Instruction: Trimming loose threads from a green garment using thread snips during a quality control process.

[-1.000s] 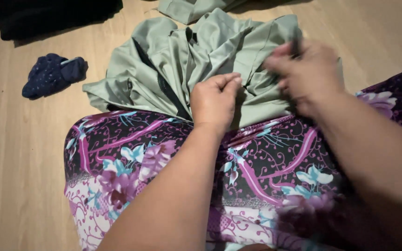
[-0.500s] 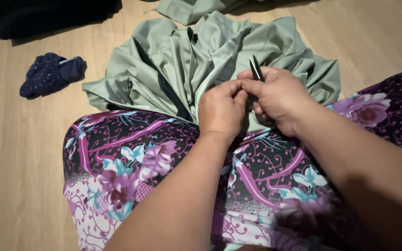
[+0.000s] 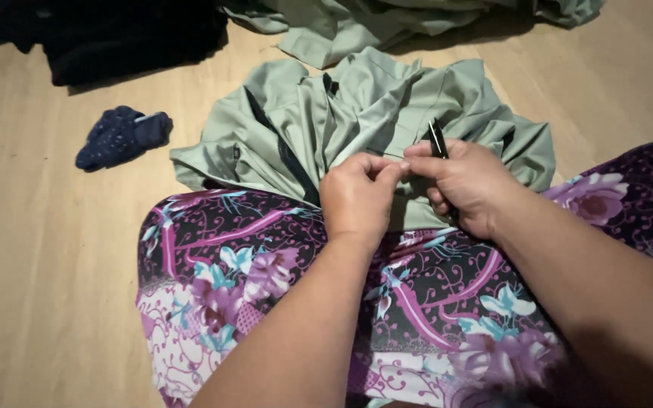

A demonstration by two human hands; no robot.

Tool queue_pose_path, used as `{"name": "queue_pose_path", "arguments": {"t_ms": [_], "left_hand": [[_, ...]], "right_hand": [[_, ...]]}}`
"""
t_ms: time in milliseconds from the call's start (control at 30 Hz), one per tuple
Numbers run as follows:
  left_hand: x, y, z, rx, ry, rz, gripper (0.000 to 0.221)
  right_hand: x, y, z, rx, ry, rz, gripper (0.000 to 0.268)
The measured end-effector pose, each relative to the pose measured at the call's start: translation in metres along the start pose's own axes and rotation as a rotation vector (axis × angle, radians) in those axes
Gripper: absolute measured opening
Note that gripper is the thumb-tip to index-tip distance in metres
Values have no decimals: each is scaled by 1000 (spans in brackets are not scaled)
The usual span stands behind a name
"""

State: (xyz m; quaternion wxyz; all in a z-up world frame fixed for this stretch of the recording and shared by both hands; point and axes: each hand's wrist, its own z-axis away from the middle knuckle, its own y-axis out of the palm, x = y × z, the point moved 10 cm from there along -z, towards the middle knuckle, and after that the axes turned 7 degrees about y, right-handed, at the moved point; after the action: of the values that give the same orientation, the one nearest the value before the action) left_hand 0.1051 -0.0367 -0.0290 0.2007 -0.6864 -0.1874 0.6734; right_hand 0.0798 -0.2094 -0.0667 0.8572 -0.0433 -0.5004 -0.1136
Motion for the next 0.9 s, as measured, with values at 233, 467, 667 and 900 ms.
{"name": "queue_pose_path", "arguments": {"t_ms": [233, 467, 667, 900], "left_hand": [[-7, -7, 16, 25, 43, 19, 19], [-9, -26, 21, -17, 49, -43, 22], [9, -117, 25, -316, -63, -102, 24], [75, -298, 82, -746, -77, -159, 27]], "right_hand": [[20, 16, 27, 149, -109, 17, 29], [29, 48, 57, 219, -142, -25, 31], [41, 114, 85, 307, -132, -40, 29], [60, 266, 142, 507, -87, 121, 32]]}}
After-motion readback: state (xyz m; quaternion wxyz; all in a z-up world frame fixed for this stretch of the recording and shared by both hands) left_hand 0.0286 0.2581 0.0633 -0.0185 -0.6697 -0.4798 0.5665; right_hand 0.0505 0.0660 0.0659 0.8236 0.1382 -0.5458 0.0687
